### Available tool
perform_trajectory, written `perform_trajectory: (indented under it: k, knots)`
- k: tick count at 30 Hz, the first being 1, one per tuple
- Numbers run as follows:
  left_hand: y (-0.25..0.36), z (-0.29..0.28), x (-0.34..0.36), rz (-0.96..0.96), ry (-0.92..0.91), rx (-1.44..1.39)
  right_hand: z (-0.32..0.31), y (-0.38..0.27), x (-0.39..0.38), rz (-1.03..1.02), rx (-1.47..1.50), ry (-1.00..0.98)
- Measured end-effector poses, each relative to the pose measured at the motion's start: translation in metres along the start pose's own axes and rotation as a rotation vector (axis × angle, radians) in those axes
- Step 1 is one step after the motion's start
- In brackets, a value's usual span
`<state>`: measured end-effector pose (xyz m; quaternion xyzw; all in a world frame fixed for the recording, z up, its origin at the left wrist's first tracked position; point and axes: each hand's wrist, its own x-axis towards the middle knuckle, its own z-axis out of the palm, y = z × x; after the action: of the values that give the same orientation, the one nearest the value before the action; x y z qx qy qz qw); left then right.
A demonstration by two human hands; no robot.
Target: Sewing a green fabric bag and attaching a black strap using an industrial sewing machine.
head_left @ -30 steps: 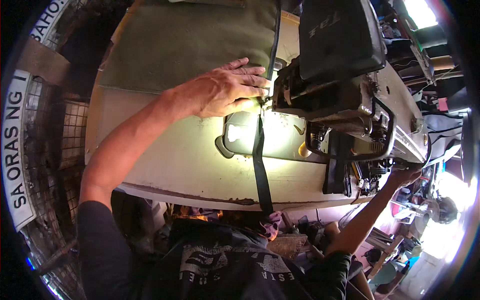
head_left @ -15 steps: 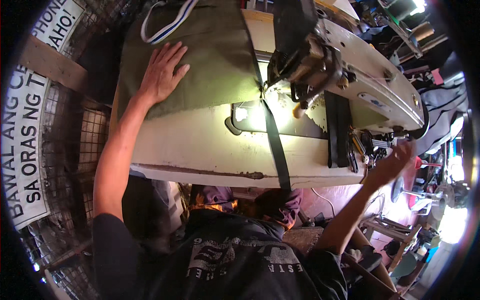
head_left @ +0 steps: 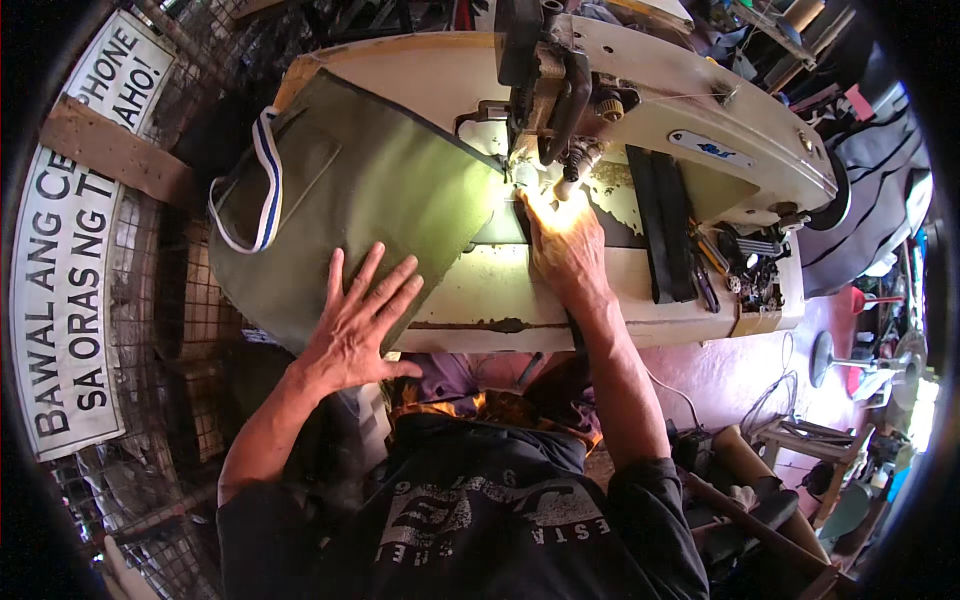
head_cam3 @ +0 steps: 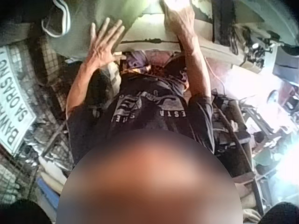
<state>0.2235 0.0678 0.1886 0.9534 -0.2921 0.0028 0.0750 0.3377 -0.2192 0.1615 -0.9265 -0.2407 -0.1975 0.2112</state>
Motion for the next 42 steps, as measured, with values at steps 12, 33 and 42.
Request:
perform_trajectory:
  k: [12,33,42]
  knots:
    - [-0.024,-0.061,0.035,-0.25,0.107,-0.726,0.004,0.01,-0.004,-0.05,0.023,0.016]
    - [0.005,-0.021,0.11,-0.152,-0.447,-1.024,0.015,-0.002,-0.006,0.188,0.139,0.044]
    - [0.007,-0.014,0.107,-0.179,-0.348,-1.336,0.015,-0.025,-0.009,0.472,0.415,0.101]
